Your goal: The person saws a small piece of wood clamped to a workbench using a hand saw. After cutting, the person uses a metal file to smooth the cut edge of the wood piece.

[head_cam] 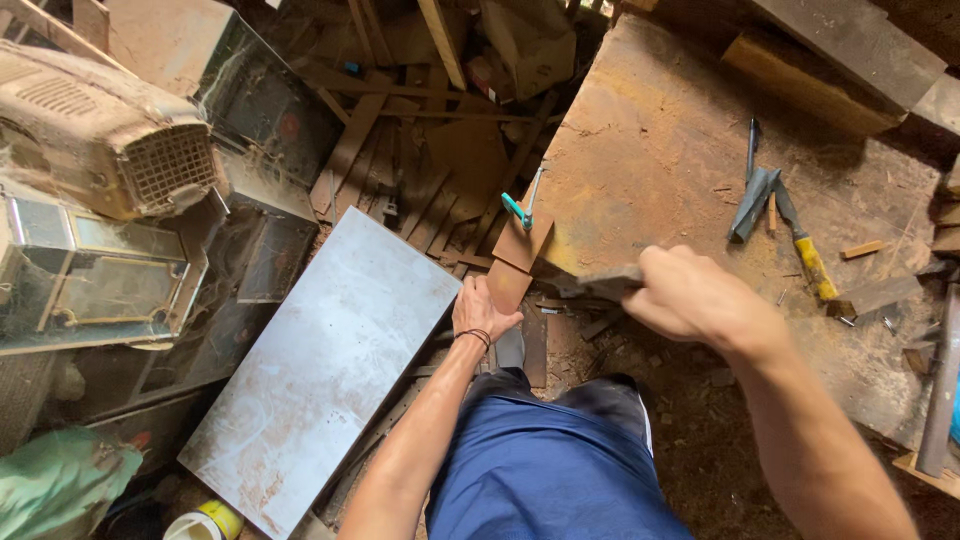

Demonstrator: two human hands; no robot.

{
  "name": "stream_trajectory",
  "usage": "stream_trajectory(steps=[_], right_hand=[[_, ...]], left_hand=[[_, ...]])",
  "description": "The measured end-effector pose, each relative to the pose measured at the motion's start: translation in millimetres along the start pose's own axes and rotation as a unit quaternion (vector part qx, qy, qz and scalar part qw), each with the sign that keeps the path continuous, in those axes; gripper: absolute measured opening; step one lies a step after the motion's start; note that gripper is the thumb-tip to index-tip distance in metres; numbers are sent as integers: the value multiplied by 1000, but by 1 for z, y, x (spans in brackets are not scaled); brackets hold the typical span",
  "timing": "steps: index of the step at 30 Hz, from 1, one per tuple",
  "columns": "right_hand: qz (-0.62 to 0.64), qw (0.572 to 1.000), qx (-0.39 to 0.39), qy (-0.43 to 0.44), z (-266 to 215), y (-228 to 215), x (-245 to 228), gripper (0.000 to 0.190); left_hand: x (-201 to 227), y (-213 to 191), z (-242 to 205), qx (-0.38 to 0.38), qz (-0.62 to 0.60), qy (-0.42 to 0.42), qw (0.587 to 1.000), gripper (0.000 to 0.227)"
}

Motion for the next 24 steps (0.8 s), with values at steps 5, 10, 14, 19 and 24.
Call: stream_trajectory(steps=[5,10,14,19,24], right_hand=[[21,996,83,2,38,19,-2,25],[43,996,73,4,21,-13,4,29],[48,998,10,47,5,-22,9,34],[55,998,2,35,-7,-34,-3,51],[38,998,-33,38,-23,-39,-20,69]], left_hand=[[-2,5,5,27,-36,-18,999,85],[-24,-8,4,29,-26,-18,999,88],[-24,-12,-5,22,-13,-24,999,83],[-18,-23,-4,4,-26,-29,999,83],[-25,-38,-10,12,-85,-20,996,82]])
Point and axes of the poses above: each hand's wrist, its own z-axis towards the middle knuckle, its own y-axis out of the palm, x = y × z, the point moved 6 cm from there along z, towards the middle knuckle, and after that the axes turned 4 degrees about -y, right-handed, at the moved point
